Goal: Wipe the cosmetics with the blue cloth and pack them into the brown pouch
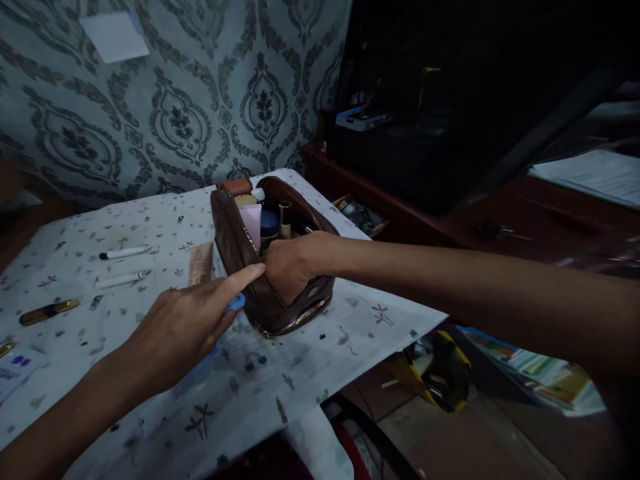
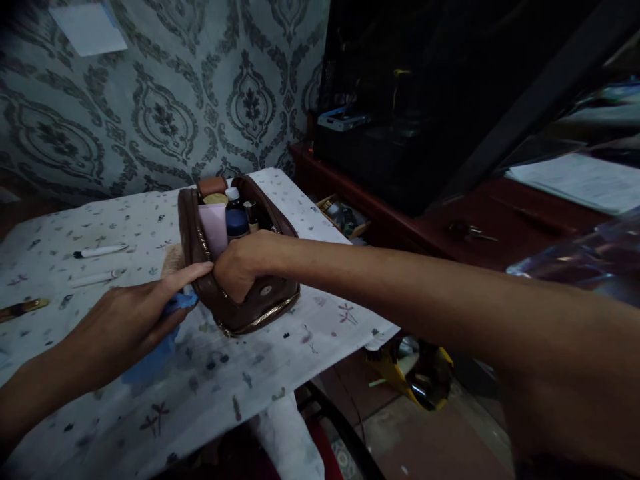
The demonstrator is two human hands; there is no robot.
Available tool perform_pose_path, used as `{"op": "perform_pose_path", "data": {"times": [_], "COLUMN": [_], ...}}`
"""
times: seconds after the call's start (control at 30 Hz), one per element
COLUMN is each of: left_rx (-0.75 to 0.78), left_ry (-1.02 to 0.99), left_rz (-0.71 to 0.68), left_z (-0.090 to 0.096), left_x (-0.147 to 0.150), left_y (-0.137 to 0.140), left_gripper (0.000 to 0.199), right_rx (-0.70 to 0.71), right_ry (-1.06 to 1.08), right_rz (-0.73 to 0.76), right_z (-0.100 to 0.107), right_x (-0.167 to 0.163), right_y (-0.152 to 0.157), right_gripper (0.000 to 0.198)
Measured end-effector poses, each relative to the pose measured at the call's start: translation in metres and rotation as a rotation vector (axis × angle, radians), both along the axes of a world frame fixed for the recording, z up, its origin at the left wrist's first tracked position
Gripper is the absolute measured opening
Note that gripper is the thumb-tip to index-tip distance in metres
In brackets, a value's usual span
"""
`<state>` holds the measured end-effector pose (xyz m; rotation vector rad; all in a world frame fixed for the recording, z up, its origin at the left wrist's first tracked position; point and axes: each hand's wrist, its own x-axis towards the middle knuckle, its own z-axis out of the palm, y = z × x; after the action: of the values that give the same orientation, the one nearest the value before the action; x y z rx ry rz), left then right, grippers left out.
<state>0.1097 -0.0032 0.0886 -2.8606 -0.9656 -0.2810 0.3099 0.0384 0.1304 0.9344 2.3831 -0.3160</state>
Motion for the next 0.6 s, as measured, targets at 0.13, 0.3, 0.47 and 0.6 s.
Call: {"op": "perform_pose_path", "data": {"times": [0.13,0.3,0.47,0.6], "left_rx": [0.001,0.003,-0.012,-0.019], "left_ry": [0.005,-0.011,-0.004,-0.001], "left_rz": [-0.012,-0.020,-0.021,-0.025], "left_z": [0.000,0.000,0.000,0.001], "left_x": [-0.001,-0.001,-0.002,-0.001], "left_y": [0.000,0.000,-0.001,0.000], "left_gripper": [0.058,0.059,0.061,0.062], "right_rx": [-0.011,-0.013,-0.109,-0.155], "right_ry": [-0.035,-0.009,0.027,0.160], "right_rz": [0.004,-0.122,-0.101,-0.138], "right_z": [0.002,0.004,0.010,0.012], "right_x": [-0.002,0.001,0.007,0.013], "right_y": [0.001,-0.003,-0.005,-0.005], "right_gripper": [0.010,0.010,0.012,0.015]}}
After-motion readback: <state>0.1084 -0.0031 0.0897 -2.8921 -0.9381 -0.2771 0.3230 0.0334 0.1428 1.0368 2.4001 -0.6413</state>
